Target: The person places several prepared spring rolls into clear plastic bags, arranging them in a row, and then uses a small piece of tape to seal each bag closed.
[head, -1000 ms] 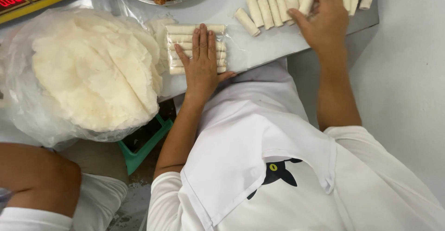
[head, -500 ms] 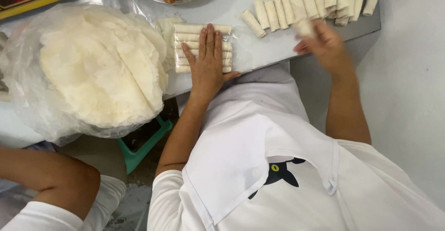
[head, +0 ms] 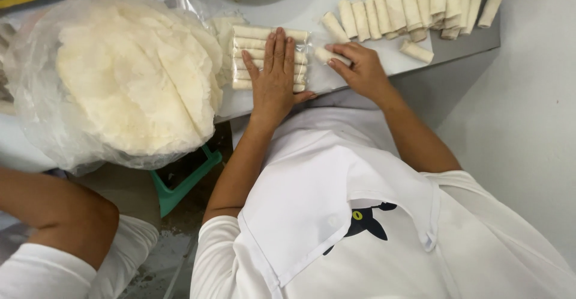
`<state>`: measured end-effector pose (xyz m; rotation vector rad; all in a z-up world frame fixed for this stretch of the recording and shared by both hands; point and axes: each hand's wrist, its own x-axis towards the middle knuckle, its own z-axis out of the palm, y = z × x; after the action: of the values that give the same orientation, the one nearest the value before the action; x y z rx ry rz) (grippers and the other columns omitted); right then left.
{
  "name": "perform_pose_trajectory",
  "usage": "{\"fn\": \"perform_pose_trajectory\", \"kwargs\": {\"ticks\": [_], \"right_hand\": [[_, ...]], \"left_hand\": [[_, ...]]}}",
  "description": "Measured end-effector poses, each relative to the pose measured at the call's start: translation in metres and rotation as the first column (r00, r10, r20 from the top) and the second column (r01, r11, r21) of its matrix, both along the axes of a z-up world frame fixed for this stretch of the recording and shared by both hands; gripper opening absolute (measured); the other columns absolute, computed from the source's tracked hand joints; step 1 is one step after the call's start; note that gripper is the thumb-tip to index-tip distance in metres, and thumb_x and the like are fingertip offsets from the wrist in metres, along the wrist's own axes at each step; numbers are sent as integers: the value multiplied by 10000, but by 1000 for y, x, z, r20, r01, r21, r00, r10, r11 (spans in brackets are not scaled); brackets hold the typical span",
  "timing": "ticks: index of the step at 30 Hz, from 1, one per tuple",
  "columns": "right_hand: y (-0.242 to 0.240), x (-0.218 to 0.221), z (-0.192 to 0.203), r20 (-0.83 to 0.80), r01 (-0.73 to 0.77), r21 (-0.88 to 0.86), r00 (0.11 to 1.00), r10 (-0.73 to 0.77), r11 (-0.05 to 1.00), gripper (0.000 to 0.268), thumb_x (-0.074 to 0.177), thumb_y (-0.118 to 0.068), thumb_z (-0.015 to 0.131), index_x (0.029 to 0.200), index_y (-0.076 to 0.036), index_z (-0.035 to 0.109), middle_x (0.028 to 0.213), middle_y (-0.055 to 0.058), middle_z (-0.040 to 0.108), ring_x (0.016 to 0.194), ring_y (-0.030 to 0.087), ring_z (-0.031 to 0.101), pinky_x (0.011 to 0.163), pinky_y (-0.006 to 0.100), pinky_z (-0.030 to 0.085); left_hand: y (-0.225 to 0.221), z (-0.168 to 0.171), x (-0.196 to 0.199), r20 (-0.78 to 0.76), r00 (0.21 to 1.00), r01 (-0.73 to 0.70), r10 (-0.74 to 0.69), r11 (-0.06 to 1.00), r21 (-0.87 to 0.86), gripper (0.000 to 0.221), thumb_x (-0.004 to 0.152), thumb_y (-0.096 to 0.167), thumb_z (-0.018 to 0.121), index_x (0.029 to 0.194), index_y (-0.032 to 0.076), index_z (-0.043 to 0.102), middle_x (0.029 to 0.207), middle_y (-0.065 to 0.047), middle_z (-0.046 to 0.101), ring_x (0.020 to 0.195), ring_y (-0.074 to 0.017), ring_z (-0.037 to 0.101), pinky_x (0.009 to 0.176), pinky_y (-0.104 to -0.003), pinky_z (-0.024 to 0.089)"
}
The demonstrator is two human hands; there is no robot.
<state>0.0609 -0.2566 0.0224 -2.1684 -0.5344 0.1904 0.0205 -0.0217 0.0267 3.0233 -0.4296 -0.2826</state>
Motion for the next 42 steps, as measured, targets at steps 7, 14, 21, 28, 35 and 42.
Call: {"fn": "perform_pose_trajectory", "kwargs": {"ticks": [7,14,21,28,35,42], "right_hand": [[14,-1,-9,93,-95,-8,991,96,995,426,1040,-97,678,1452,-44,582,1237,162,615,1203,301,569,920,364,523],[18,12,-7,140,-138,-20,980,140,990,383,1024,20,600,1406,10,603,1294,178,654,1095,299,605,921,400,492],[8,15,-15,143,-98,-42,984,103,994,373,984,38,661,1356,7,672,874,109,569,782,268,557,729,382,449],[12,14,-7,80,-176,16,982,174,984,329,1087,-79,651,1413,-42,640,1271,153,704,958,245,644,803,320,527],[23,9,-14,278,-85,119,959,49,989,202,1054,8,714,1245,69,684,1153,208,715,929,304,624,835,394,521],[14,-4,-23,99,96,189,988,-116,977,332,1036,77,702,1362,68,640,1219,196,674,919,226,660,785,314,577]], "left_hand": [[-1,0,-1,47,999,7,-7,1000,-4,1323,821,857,737,1677,41,142,1714,-163,38,1587,-295,22,1167,-779,98],[-1,4,-1,34,999,0,1,1000,-10,1329,813,854,797,1682,99,133,1716,-155,43,1587,-303,26,1169,-779,96],[1,4,0,49,998,32,-32,999,-5,1257,788,880,851,1685,359,142,1699,-181,37,1580,-327,37,1154,-800,165],[2,6,-1,69,997,17,-16,1000,-24,1252,738,866,919,1668,432,201,1691,-166,75,1581,-299,89,1159,-790,184],[1,8,-1,48,999,21,-19,999,-47,1190,764,857,928,1663,473,250,1669,-178,45,1570,-317,83,1146,-810,212],[1,18,4,1,1000,26,-26,999,-18,1154,820,865,910,1669,480,230,1660,-174,47,1549,-315,54,1136,-822,201]]}}
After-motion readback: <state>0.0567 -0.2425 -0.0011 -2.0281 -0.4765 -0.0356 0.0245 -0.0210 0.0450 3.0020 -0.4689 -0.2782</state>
